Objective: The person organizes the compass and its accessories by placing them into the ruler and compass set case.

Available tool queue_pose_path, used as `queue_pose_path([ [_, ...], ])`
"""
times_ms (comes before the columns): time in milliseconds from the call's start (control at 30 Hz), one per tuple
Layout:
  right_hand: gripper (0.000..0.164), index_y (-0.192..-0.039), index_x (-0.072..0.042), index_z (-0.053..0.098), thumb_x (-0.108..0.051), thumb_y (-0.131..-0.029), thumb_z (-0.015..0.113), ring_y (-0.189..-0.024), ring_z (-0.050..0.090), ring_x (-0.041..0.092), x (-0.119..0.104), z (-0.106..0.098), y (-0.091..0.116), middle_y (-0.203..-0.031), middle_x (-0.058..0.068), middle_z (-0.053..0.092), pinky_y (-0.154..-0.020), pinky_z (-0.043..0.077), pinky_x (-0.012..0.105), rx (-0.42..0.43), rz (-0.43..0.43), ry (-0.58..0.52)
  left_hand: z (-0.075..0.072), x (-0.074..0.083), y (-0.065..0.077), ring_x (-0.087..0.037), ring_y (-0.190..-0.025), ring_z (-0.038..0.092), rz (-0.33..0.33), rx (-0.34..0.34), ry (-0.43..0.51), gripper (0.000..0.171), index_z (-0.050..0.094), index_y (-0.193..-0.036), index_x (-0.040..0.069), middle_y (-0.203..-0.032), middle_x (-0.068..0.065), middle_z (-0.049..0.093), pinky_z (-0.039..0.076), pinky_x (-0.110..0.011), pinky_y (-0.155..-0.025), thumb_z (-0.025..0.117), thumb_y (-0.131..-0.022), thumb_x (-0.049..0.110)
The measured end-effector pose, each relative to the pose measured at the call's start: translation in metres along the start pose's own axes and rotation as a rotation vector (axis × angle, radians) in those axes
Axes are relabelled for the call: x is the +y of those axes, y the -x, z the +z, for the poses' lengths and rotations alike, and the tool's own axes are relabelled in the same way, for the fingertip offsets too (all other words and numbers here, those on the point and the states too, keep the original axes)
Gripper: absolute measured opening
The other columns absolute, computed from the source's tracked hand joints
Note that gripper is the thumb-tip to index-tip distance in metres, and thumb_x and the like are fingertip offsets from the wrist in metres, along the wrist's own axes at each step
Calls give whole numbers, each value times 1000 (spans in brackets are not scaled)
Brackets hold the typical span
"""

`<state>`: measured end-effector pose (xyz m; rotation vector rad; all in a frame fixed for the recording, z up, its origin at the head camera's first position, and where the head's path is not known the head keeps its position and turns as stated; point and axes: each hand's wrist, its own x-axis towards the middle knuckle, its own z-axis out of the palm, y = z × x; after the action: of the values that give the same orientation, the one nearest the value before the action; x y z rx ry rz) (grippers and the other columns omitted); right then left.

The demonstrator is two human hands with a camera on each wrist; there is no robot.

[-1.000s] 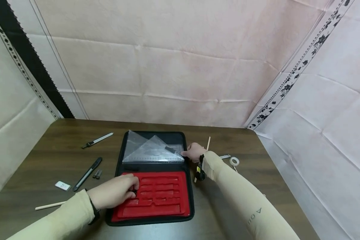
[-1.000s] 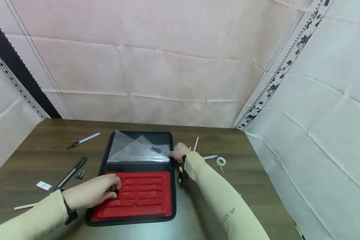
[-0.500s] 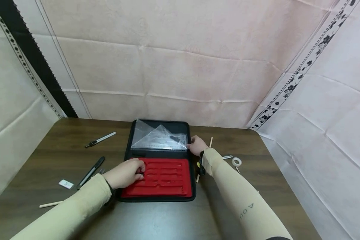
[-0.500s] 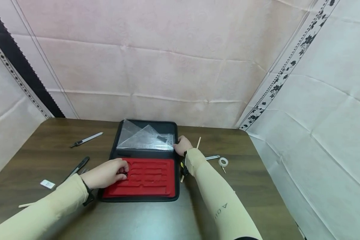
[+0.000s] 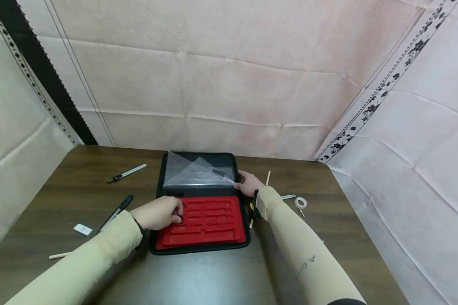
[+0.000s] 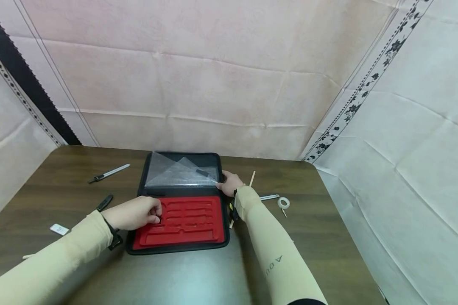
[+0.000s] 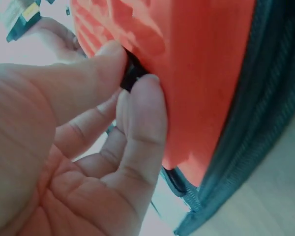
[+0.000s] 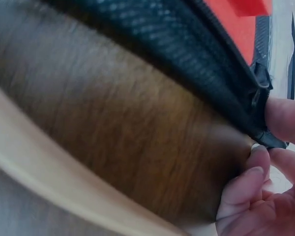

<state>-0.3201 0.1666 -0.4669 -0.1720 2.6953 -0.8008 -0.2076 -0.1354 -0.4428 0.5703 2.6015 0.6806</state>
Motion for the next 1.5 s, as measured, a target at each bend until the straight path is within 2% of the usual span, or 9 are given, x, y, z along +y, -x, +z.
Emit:
queue_pose_path([
  [233, 63, -151, -13, 31, -29, -97, 60, -105, 56, 25, 2, 0, -2, -118, 15, 58, -90, 45, 41, -1, 6, 10, 1, 6, 4, -16, -69, 51, 31, 21, -71, 13, 60, -90, 11, -80, -1, 55, 47, -33, -65, 67, -87, 0],
  [333, 64, -151, -12, 31, -29, -97, 59, -104, 56, 25, 2, -1, -2, -118, 15, 58, -90, 45, 41, -8, 2, 8, 0, 5, 5, -16, -68, 51, 36, 22, -63, 15, 59, -87, 11, -78, -1, 54, 46, -32, -63, 70, -85, 1],
  [433, 63, -151, -13, 31, -30, -98, 59, -104, 56, 25, 2, -1, -2, -118, 15, 58, -90, 45, 41, -12, 0, 10, -2, 2, 4, -16, -67, 50, 38, 7, -17, 16, 59, -85, 11, -75, -2, 53, 44, -32, -62, 72, -84, 2],
  [600, 63, -151, -12, 31, -28, -97, 59, -104, 57, 25, 2, 0, 0, -117, 15, 59, -90, 45, 41, -17, -4, -6, -5, -3, -2, -17, -64, 51, -13, -31, 84, 15, 60, -78, 13, -70, -2, 54, 43, -32, -59, 72, -87, 10],
  [767, 63, -152, -12, 30, -28, -98, 59, -102, 57, 25, 2, 1, 1, -115, 14, 59, -89, 45, 40, -26, -5, -7, -4, -4, -9, -16, -60, 51, -35, -49, 67, 21, 60, -71, 13, -64, -2, 54, 41, -30, -56, 75, -84, 13],
  [967, 63, -152, -12, 29, -28, -98, 58, -99, 57, 24, 0, 3, 1, -112, 14, 59, -89, 45, 40, -33, -7, 5, -5, -4, -11, -16, -59, 51, -69, -75, 74, 21, 60, -70, 12, -62, -3, 55, 41, -30, -55, 77, -82, 12],
  [1233, 65, -153, -13, 27, -29, -98, 58, -97, 58, 23, 1, 1, -3, -110, 13, 60, -88, 46, 39, -40, -13, 1, -7, -3, -10, -18, -59, 52, -148, -16, -99, 33, 57, -74, 10, -63, -4, 55, 40, -31, -56, 82, -78, 31],
  [1367, 65, -152, -12, 29, -28, -98, 59, -96, 59, 23, 5, 1, -4, -109, 12, 61, -86, 46, 40, -31, -13, -6, -4, -7, -8, -18, -59, 51, -161, 20, -117, 35, 57, -77, 11, -63, -4, 54, 40, -31, -56, 81, -77, 36],
  [1500, 66, -152, -12, 29, -29, -96, 61, -99, 57, 25, 8, 0, -4, -112, 14, 59, -87, 46, 41, -31, -10, -22, -1, -10, -6, -18, -60, 50, -161, 45, -79, 38, 54, -79, 11, -65, -4, 53, 39, -31, -56, 82, -77, 36],
])
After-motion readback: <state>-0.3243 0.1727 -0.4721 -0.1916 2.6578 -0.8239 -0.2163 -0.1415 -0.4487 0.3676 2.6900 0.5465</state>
